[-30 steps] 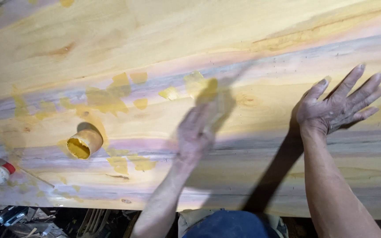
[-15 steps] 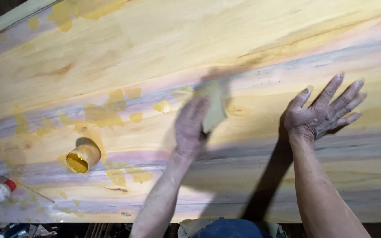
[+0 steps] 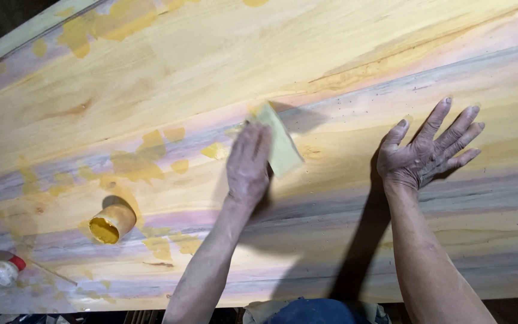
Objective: Applying yellow paint to a wooden board using a sponge applicator in a woodworking shop
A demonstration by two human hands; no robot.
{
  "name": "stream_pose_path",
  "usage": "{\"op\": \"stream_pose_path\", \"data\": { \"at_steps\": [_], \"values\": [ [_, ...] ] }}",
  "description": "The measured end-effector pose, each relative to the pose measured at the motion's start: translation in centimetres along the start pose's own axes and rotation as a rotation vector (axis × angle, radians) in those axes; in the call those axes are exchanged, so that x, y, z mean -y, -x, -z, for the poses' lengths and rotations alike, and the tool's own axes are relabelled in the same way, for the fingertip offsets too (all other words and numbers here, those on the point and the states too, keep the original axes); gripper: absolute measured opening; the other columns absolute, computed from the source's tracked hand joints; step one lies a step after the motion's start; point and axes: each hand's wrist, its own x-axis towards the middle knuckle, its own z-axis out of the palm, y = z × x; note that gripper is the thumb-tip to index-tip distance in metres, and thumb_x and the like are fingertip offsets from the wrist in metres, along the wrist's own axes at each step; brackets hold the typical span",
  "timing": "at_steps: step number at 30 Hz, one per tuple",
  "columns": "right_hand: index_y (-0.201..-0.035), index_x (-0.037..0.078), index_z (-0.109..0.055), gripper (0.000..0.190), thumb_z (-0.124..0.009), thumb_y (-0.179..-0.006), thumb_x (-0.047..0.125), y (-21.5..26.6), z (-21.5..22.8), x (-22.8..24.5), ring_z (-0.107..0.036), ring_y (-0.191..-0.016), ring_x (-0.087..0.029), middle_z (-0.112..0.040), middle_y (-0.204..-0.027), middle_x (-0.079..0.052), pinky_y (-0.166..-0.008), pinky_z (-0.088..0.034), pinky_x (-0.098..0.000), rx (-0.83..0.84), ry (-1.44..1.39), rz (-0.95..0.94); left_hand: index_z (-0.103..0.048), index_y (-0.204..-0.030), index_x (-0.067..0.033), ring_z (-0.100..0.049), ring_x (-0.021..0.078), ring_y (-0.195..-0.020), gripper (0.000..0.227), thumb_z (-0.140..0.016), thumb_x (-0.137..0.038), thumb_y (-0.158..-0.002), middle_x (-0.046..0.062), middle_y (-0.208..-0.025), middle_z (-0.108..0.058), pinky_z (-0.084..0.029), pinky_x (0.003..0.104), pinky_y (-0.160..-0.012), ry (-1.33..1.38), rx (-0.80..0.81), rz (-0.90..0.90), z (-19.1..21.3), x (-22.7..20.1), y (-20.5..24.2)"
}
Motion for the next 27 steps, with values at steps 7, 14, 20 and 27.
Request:
{"op": "stream_pose_path", "data": {
  "at_steps": [7,14,20,27],
  "values": [
    [-0.165,0.007,-0.044,0.065,-0.067,-0.108,0.029,-0.1,0.2,0.0,-0.023,-0.152,-0.053,-0.024,-0.165,-0.027,-0.116,-0.013,-0.0754,0.002,0.012,0.025,-0.051,-0.144,-0.0025,-0.063,0.0429,-0.127,0.036,-0.052,0.005,-0.109,0.024,-0.134,-0.064,-0.049,0.063,-0.115,0.092,0.002,-0.046,-0.3,3.8,-0.2],
    [-0.164,0.007,-0.046,0.065,-0.066,-0.107,0.03,0.0,0.4,0.0,-0.024,-0.152,-0.053,-0.025,-0.165,-0.026,-0.116,-0.014,-0.0751,-0.026,0.0,0.021,-0.037,-0.152,-0.0017,-0.038,0.0391,-0.148,0.066,-0.038,0.022,-0.09,0.02,-0.157,-0.039,-0.036,0.049,-0.129,0.101,0.171,-0.07,-1.0,1.1,2.5],
    [-0.164,0.006,-0.046,0.067,-0.071,-0.105,0.026,-0.1,0.3,-0.1,-0.025,-0.151,-0.054,-0.026,-0.164,-0.028,-0.116,-0.013,-0.0751,-0.013,0.007,0.032,-0.056,-0.14,-0.0004,-0.061,0.0444,-0.126,0.032,-0.048,-0.002,-0.109,0.023,-0.138,-0.06,-0.048,0.058,-0.112,0.066,0.029,0.005,-0.3,4.4,0.3],
    [-0.165,0.007,-0.043,0.07,-0.073,-0.104,0.025,-0.1,0.6,0.1,-0.019,-0.152,-0.054,-0.021,-0.165,-0.028,-0.117,-0.011,-0.076,0.025,-0.007,0.023,-0.055,-0.141,-0.0095,-0.064,0.0383,-0.121,0.065,-0.066,-0.007,-0.077,0.015,-0.135,-0.064,-0.052,0.045,-0.104,0.393,0.152,0.191,0.5,3.3,3.7]
  ]
}}
